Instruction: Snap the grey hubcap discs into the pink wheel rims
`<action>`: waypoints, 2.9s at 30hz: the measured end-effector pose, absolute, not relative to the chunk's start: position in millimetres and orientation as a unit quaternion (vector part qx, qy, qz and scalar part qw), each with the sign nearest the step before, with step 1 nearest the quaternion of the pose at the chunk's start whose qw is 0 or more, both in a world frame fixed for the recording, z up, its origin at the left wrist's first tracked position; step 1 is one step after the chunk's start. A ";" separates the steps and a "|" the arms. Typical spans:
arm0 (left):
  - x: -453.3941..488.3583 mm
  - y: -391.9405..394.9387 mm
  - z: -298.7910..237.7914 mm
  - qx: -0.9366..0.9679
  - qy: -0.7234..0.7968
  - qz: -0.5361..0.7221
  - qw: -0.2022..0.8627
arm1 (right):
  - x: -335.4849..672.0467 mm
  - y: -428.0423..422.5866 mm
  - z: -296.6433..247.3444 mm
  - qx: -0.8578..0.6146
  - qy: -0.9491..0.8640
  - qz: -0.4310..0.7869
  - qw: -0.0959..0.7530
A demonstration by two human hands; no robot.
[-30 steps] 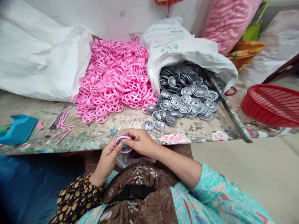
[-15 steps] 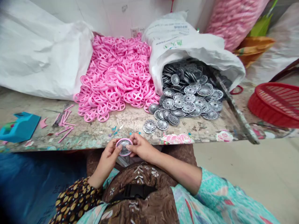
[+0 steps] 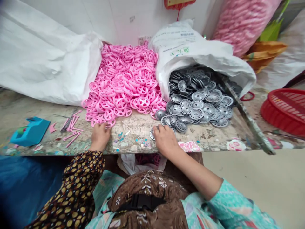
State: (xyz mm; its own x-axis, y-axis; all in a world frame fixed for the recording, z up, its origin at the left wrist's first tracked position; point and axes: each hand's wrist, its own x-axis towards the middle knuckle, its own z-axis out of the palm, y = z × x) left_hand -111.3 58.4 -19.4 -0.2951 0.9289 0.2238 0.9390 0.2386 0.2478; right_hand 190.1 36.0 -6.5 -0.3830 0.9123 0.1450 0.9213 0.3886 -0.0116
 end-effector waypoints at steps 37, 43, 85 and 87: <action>6.8 -23.4 7.8 -0.238 -0.431 -0.543 -0.680 | 158.5 22.3 17.4 -0.432 -0.708 0.459 0.318; 10.1 -26.0 -0.4 -0.252 -0.486 -0.528 -0.649 | 148.3 6.8 -1.1 -0.484 -0.681 0.417 0.357; -2.4 -16.2 -10.8 -0.214 -0.441 -0.556 -0.671 | 145.9 21.5 4.1 -0.509 -0.703 0.343 0.359; -3.0 -18.6 -9.4 -0.235 -0.443 -0.544 -0.673 | 151.3 24.3 1.3 -0.499 -0.696 0.387 0.342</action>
